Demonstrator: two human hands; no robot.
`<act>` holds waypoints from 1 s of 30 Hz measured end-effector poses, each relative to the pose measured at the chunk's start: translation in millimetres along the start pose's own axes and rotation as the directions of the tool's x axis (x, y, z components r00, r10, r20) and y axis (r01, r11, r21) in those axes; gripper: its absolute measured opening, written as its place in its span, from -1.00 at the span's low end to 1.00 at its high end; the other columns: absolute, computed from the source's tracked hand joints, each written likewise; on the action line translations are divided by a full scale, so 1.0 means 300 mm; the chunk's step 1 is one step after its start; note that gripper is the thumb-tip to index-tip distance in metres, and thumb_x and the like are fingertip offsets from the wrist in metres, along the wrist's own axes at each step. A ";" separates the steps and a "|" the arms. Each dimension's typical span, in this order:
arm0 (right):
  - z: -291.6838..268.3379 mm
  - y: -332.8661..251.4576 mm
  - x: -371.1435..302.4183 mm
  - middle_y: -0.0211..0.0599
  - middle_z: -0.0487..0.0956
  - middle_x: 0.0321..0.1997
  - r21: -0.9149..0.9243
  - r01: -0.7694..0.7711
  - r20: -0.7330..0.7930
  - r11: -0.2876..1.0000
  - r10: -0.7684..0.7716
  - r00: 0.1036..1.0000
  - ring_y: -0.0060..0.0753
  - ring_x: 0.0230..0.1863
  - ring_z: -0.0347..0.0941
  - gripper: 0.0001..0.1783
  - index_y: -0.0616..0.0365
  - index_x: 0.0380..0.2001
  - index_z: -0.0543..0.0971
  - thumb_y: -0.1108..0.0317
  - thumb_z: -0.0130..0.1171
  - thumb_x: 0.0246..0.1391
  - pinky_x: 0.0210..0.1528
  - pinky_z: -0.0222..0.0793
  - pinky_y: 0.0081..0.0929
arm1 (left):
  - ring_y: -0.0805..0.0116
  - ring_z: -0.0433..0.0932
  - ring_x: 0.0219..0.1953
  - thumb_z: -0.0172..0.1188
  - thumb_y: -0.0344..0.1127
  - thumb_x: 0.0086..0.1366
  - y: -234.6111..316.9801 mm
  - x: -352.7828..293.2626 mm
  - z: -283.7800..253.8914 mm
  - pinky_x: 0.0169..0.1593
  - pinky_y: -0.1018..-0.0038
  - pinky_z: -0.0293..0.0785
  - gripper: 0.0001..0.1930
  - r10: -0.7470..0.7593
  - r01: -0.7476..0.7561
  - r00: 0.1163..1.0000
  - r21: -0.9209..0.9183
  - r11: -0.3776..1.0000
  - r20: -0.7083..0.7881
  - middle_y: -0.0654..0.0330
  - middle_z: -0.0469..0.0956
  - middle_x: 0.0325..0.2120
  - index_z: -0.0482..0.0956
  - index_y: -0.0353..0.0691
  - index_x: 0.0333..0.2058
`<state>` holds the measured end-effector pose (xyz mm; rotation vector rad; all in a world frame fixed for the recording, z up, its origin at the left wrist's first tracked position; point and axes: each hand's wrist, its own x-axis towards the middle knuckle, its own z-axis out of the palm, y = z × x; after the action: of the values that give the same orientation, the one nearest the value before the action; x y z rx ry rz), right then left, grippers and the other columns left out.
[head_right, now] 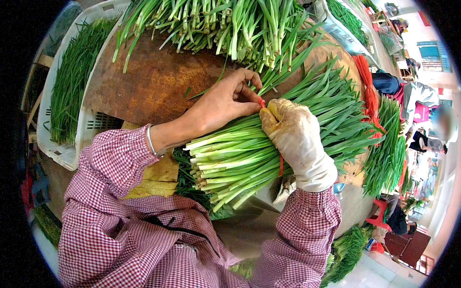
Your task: The person strips the outer leaves from stalks of green vegetables, trims the roots with a knife, ties the bunch with a red string, and places it onto a stack on the floor.
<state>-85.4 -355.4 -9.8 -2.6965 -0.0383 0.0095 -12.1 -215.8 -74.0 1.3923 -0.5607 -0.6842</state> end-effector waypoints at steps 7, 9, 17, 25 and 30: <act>-0.004 -0.011 0.011 -0.04 0.42 -0.55 -0.069 -0.031 0.022 0.997 0.032 0.999 0.02 -0.47 0.37 -0.83 0.22 -0.58 0.44 0.33 0.06 -0.08 -0.45 0.29 -0.28 | 0.45 0.44 -0.24 0.08 -0.29 0.16 -0.007 -0.013 -0.032 -0.10 0.52 0.33 -0.64 0.061 -0.070 0.992 0.079 0.994 0.108 0.17 0.50 -0.31 0.35 -0.26 -0.07; -0.001 -0.014 0.016 -0.05 0.43 -0.54 -0.069 -0.026 0.018 0.997 0.028 0.999 0.01 -0.47 0.38 -0.83 0.22 -0.57 0.44 0.33 0.06 -0.08 -0.45 0.30 -0.28 | 0.47 0.44 -0.23 0.09 -0.27 0.15 -0.023 0.004 -0.047 -0.09 0.53 0.33 -0.67 0.060 -0.073 0.989 0.091 0.993 0.134 0.18 0.51 -0.31 0.42 -0.27 -0.11; 0.009 -0.003 0.001 -0.09 0.42 -0.54 -0.073 0.017 -0.038 0.997 -0.020 0.999 -0.01 -0.45 0.37 -0.83 0.21 -0.56 0.44 0.32 0.07 -0.09 -0.43 0.30 -0.29 | 0.38 0.51 -0.31 0.10 -0.29 0.12 0.016 0.016 -0.059 -0.19 0.52 0.39 -0.78 0.200 -0.239 0.967 0.293 0.926 0.157 0.18 0.53 -0.32 0.49 -0.26 -0.28; 0.027 0.030 -0.024 -0.14 0.44 -0.47 0.284 -0.107 -0.113 0.953 0.144 0.983 -0.16 -0.41 0.40 -0.77 0.22 -0.42 0.49 0.28 0.13 -0.10 -0.37 0.31 -0.43 | 0.27 0.48 -0.48 0.08 -0.34 0.04 0.090 0.042 -0.057 -0.45 0.41 0.42 -0.86 0.589 -0.677 0.677 0.688 0.264 0.441 0.19 0.41 -0.57 0.37 -0.27 -0.48; -0.067 0.025 0.000 -0.07 0.47 -0.32 0.315 -0.086 0.124 0.945 0.048 0.991 -0.19 -0.29 0.41 -0.71 0.17 -0.28 0.51 0.22 0.06 -0.03 -0.22 0.29 -0.47 | 0.34 0.47 -0.51 0.06 -0.35 0.03 0.176 0.060 -0.056 -0.49 0.47 0.44 -0.89 0.615 -0.724 0.579 0.684 0.086 0.536 0.21 0.39 -0.60 0.35 -0.23 -0.50</act>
<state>-84.9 -370.6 5.1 -2.3673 0.0191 0.1773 17.8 -214.7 -24.1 1.7502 -1.7267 0.4643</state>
